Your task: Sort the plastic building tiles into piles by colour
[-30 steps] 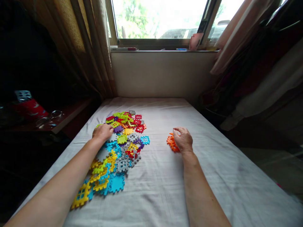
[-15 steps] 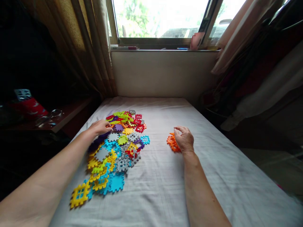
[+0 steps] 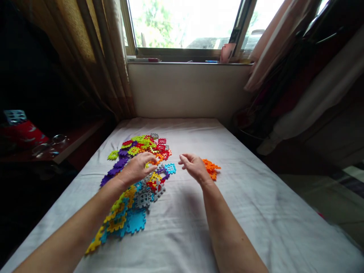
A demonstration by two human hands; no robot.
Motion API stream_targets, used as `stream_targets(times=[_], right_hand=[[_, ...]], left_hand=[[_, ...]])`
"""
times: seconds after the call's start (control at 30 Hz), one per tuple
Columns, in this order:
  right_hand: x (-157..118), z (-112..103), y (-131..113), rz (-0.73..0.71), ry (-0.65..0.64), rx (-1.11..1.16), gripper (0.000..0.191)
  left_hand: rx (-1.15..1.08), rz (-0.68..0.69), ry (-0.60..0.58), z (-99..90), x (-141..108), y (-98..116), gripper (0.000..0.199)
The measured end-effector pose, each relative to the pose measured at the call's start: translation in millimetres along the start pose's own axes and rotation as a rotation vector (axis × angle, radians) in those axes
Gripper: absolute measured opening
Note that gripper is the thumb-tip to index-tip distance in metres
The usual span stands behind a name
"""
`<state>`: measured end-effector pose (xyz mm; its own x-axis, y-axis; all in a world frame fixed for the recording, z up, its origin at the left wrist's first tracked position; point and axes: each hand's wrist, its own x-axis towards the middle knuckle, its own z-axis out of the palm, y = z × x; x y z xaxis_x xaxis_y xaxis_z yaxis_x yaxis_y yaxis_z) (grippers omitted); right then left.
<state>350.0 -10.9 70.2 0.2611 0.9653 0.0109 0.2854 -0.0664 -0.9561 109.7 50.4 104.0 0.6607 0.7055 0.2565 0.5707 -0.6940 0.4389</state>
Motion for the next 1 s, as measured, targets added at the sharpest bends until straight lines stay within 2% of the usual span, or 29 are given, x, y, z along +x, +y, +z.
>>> stream_targets(times=[0.1,0.17,0.23,0.3,0.4,0.5,0.6,0.67,0.8,1.0], right_hand=[[-2,21,-3,0.015,-0.129,0.177,0.021],[-1,24,-2,0.0,-0.153,0.228,0.019],[2,16,2,-0.013,-0.128,0.236,0.018],[7,-3,9,-0.008,-0.037,0.199,0.02],[13,-48,27,0.052,0.233,0.086,0.028],[13,-97,53,0.127,0.521,-0.007,0.031],[8,-128,75,0.247,0.633,-0.156,0.036],[5,-136,84,0.322,0.638,-0.271,0.038],[3,-131,89,0.399,0.575,-0.454,0.034],[6,-125,88,0.431,0.56,-0.627,0.038]], left_hand=[[0.127,0.127,0.031,31.6,4,24,0.011],[0.158,0.168,0.042,44.5,7,32,0.01],[0.158,0.184,0.064,50.8,10,36,0.018],[0.157,0.17,0.083,51.4,12,34,0.032],[0.184,0.11,0.052,44.7,13,21,0.042],[0.254,0.011,-0.007,32.4,12,-2,0.038],[0.348,-0.123,-0.061,18.6,10,-30,0.035],[0.404,-0.196,-0.091,9.8,8,-46,0.035],[0.495,-0.294,-0.132,-3.2,7,-70,0.036],[0.555,-0.362,-0.226,-9.5,13,-87,0.043]])
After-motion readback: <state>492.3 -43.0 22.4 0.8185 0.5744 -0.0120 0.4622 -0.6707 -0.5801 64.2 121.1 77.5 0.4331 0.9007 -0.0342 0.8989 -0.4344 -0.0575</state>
